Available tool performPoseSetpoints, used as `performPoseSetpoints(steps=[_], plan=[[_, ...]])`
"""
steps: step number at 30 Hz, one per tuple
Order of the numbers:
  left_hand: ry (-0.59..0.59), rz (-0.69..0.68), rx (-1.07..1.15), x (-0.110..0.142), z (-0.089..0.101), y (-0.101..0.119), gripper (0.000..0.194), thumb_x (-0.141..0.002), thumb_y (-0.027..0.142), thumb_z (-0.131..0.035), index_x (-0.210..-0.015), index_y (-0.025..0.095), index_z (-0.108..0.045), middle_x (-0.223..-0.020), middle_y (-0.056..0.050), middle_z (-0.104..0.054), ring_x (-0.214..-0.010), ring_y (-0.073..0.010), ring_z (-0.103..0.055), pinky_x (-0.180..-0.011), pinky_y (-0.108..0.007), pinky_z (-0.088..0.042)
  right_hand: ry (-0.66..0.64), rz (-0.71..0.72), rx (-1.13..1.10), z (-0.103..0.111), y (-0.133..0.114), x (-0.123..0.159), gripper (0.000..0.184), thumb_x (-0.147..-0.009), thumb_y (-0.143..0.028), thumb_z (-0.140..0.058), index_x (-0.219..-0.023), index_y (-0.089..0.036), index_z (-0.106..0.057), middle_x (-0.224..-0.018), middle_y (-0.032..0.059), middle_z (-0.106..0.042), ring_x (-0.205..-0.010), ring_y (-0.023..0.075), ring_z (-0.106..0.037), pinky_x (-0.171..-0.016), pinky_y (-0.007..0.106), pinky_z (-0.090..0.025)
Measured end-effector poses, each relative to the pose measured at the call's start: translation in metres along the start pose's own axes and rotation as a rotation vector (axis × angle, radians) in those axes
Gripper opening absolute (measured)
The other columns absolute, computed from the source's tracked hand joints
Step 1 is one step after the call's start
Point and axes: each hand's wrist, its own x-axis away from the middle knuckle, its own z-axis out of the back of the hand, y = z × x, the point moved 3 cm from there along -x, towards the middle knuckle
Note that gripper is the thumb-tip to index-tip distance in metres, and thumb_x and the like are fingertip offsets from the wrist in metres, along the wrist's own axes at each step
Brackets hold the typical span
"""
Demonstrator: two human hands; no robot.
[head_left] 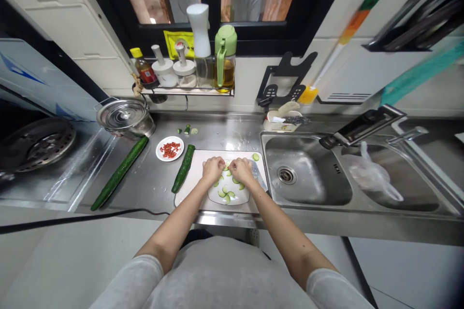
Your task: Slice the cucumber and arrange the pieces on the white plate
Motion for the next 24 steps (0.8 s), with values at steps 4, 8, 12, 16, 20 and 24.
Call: performPoseSetpoints(steps=[4, 8, 12, 16, 20, 24], plan=[[-0.025, -0.024, -0.025, -0.003, -0.008, 0.004, 0.014, -0.084, 0.025, -0.054, -0.092, 0.025, -0.065, -0.096, -0.003, -0.069, -0.1, -0.0228, -0.057, -0.088, -0.037, -0.034, 0.001, -0.002, 0.024, -0.004, -0.001, -0.001, 0.028, -0.091, -0.03, -0.044, -0.092, -0.017, -0.069, -0.103, 0.0109, -0.064, -0.099, 0.0231, -0.045, -0.082, 0.035, -0.024], [-0.04, -0.024, -0.051, -0.005, -0.014, 0.005, 0.014, -0.085, 0.026, -0.054, -0.093, 0.025, -0.065, -0.097, -0.004, -0.069, -0.1, -0.0228, -0.057, -0.088, -0.037, -0.033, -0.005, -0.01, 0.044, -0.005, -0.001, -0.001, 0.028, -0.092, -0.029, -0.043, -0.091, -0.017, -0.068, -0.103, 0.0113, -0.064, -0.099, 0.0239, -0.044, -0.082, 0.035, -0.023], [-0.042, -0.033, -0.077, -0.007, -0.019, 0.004, 0.011, -0.086, 0.03, -0.056, -0.091, 0.024, -0.065, -0.1, -0.005, -0.069, -0.101, -0.0237, -0.057, -0.088, -0.038, -0.032, -0.007, -0.01, 0.058, -0.006, -0.002, -0.001, 0.025, -0.092, -0.03, -0.045, -0.093, -0.017, -0.066, -0.104, 0.0115, -0.063, -0.1, 0.024, -0.044, -0.081, 0.035, -0.023], [-0.036, -0.036, -0.084, -0.008, -0.022, 0.003, 0.011, -0.085, 0.031, -0.058, -0.09, 0.024, -0.065, -0.1, -0.005, -0.068, -0.102, -0.024, -0.057, -0.089, -0.038, -0.031, -0.004, -0.022, 0.06, -0.006, 0.0, -0.001, 0.022, -0.09, -0.031, -0.049, -0.095, -0.017, -0.064, -0.103, 0.0111, -0.063, -0.1, 0.0239, -0.044, -0.081, 0.035, -0.022], [-0.043, -0.028, -0.077, -0.007, -0.02, 0.002, 0.011, -0.085, 0.03, -0.057, -0.091, 0.024, -0.065, -0.099, -0.005, -0.068, -0.101, -0.0237, -0.057, -0.089, -0.038, -0.031, -0.004, -0.021, 0.042, -0.004, 0.004, 0.0, 0.021, -0.09, -0.032, -0.049, -0.095, -0.017, -0.063, -0.102, 0.0102, -0.063, -0.099, 0.0233, -0.044, -0.081, 0.034, -0.022], [-0.035, -0.025, -0.062, -0.006, -0.016, 0.003, 0.012, -0.085, 0.026, -0.054, -0.092, 0.024, -0.064, -0.098, -0.004, -0.069, -0.1, -0.0234, -0.057, -0.087, -0.037, -0.032, 0.024, -0.04, 0.007, -0.003, 0.01, 0.0, 0.021, -0.09, -0.031, -0.046, -0.094, -0.018, -0.063, -0.101, 0.009, -0.064, -0.097, 0.0229, -0.045, -0.081, 0.034, -0.023]])
